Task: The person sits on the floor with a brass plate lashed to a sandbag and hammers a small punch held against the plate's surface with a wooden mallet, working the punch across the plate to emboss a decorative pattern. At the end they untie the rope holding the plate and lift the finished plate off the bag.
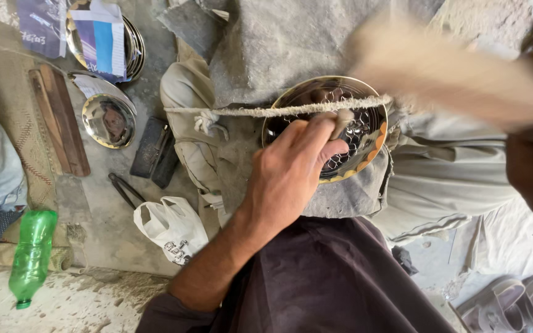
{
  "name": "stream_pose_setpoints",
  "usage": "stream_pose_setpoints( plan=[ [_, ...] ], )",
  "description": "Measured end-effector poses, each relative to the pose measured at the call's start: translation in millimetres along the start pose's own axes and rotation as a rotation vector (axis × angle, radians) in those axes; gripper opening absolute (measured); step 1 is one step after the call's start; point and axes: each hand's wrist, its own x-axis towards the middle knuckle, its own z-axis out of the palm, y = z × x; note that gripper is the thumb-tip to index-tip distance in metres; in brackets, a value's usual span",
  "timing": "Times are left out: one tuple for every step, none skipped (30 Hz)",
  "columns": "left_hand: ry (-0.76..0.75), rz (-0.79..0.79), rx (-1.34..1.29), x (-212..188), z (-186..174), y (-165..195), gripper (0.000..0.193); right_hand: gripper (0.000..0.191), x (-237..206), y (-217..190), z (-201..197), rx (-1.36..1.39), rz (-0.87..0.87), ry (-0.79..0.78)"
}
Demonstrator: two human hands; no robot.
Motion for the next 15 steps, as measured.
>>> stream_pose_setpoints(
  plan=[
    [-0.051,0.042,-0.006,4,-1,-2,0.029,0.026,-15,3,9,0.016,0.062,-0.018],
    [-0.097,0.085,-0.009,9,-1,-5,0.029,0.026,-28,9,15,0.041,0.114,-0.016],
    [-0.163,0.113,-0.019,14,-3,-8,0.027,0.026,-43,14,23,0.063,0.165,-0.009],
    [-0.232,0.14,-0.029,18,-5,-10,0.024,0.027,-57,17,34,0.102,0.215,0.009],
    [-0.304,0.165,-0.043,23,-6,-10,0.023,0.027,-72,19,44,0.145,0.293,0.02],
    [-0.384,0.198,-0.015,28,-5,-10,0.022,0.028,-85,19,56,0.194,0.36,0.047],
    [-0.456,0.234,0.021,35,-5,-11,0.022,0.028,-98,17,66,0.252,0.429,0.086],
    [-0.534,0.267,0.056,39,-4,-10,0.022,0.029,-110,15,73,0.324,0.496,0.124],
    [-0.573,0.275,0.052,42,-5,-9,0.024,0.03,-121,11,79,0.363,0.547,0.157],
    [-0.611,0.282,0.05,45,-8,-8,0.026,0.031,-131,6,84,0.405,0.595,0.194],
    [-0.648,0.287,0.044,47,-10,-8,0.029,0.031,-139,0,88,0.353,0.601,0.222],
    [-0.655,0.319,0.049,48,-11,-6,0.029,0.031,-146,-5,92,0.301,0.608,0.25],
    [-0.664,0.348,0.049,48,-12,-5,0.028,0.031,-152,-13,97,0.221,0.571,0.273],
    [-0.673,0.381,0.047,49,-13,-4,0.028,0.029,-157,-18,99,0.238,0.57,0.302],
    [-0.666,0.389,0.047,49,-13,-4,0.029,0.027,-160,-23,101,0.256,0.568,0.332]
  ],
)
